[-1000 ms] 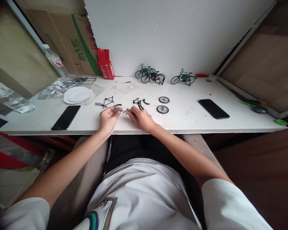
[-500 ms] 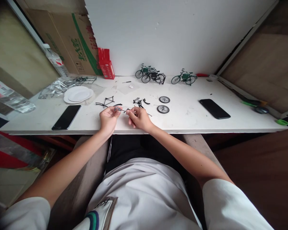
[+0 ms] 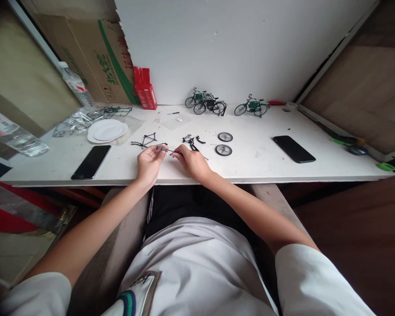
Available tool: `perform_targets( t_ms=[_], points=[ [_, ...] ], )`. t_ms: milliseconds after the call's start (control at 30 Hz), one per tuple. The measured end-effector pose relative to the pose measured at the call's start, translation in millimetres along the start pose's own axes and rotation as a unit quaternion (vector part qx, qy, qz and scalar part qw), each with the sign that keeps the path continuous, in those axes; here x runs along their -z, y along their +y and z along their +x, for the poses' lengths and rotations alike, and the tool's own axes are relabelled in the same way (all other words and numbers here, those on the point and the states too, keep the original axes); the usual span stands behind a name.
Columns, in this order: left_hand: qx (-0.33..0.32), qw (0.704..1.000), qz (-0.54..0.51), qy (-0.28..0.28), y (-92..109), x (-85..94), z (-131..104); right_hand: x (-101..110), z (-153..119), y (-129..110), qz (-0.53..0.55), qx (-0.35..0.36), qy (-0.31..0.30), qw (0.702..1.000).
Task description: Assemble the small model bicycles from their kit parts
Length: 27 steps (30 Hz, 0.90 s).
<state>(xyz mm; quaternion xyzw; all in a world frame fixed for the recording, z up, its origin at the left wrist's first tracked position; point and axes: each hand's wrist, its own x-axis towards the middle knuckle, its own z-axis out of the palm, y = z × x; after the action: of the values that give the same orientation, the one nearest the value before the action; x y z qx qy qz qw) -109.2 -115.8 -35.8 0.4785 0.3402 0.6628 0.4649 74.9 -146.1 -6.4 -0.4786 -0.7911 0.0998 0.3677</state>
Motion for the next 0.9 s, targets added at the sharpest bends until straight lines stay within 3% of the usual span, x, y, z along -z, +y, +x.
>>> perform_targets(
  t_ms=[167, 333, 633, 900],
  points=[
    [0.007, 1.0, -0.012, -0.007, 1, -1.1, -1, 5, -1, 13, -0.219, 0.126, -0.055, 0.966],
    [0.02, 1.0, -0.018, -0.01, -1, -0.1, 0, 9, 1, 14, -0.296, 0.144, -0.043, 0.943],
    [0.009, 1.0, 0.018, -0.006, -3, 0.5, 1, 3, -2, 17, -0.24, 0.129, -0.054, 0.961],
    [-0.005, 0.999, 0.038, -0.007, -1, 0.3, -1, 3, 0, 11, -0.037, 0.049, -0.058, 0.996]
  ],
)
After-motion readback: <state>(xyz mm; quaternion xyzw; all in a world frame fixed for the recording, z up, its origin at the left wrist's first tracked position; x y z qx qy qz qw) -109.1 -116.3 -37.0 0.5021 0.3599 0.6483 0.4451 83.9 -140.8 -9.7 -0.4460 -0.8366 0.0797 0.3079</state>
